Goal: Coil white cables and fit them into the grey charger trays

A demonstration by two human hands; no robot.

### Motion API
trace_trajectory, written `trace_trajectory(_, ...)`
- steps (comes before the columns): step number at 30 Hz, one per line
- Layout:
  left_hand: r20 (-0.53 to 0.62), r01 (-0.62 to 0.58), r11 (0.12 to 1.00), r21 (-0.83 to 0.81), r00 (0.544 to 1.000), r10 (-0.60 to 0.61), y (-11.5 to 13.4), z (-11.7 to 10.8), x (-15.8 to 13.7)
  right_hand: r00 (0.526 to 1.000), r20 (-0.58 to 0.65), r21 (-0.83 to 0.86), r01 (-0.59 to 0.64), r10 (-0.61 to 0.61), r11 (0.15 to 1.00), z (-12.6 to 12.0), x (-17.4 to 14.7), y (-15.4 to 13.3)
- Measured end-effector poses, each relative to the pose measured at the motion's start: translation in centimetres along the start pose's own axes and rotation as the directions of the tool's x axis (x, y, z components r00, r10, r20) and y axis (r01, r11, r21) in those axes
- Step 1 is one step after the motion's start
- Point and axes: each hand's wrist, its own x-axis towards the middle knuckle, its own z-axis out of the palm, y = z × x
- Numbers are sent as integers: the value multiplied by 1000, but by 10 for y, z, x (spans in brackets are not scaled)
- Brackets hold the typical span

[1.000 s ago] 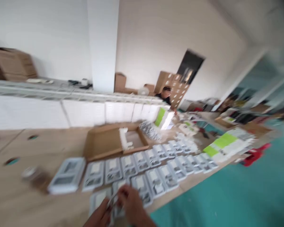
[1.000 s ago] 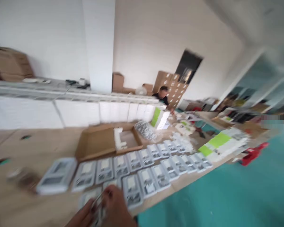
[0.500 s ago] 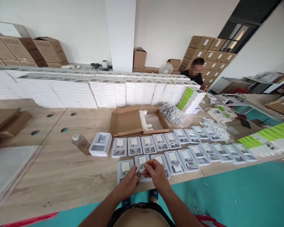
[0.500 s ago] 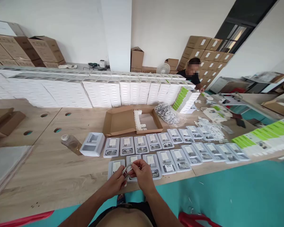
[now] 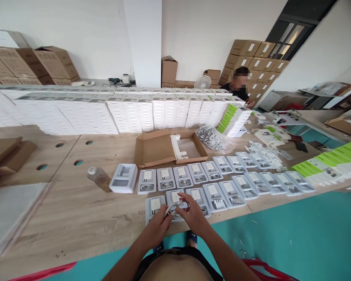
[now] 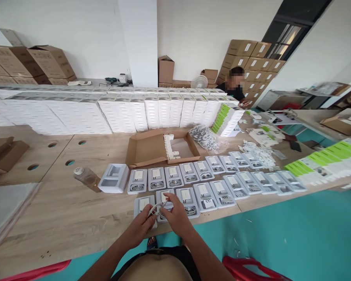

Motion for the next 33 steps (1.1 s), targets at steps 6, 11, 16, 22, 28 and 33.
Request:
trace_trajectory(6, -3, -62, 998, 27, 998, 62, -4, -5, 0, 974, 132, 303, -216, 184, 928, -6, 4, 7)
trace_trajectory(11, -42, 4, 968, -253, 999, -15, -9, 0, 8, 963, 131, 281, -264, 235, 923, -7, -1, 4)
trace_trajectory(16, 22, 97, 886, -454, 995, -97, -4, 2, 5, 962, 133, 271, -265, 236, 925, -11, -6, -4)
trace_trajectory(22, 5, -55, 981, -184, 998, 57, 10, -1, -2, 965, 73, 428, -257, 251, 866, -15, -3, -13)
trace_trajectory(28, 145, 104, 932, -349, 988, -56, 13, -14, -3, 990, 101, 305, -125, 99, 944, -19, -11, -18)
trace_trajectory(33, 372, 304, 809, -503, 921, -115, 13, -18, -4, 997, 14, 34, 78, -79, 996, -21, -15, -24)
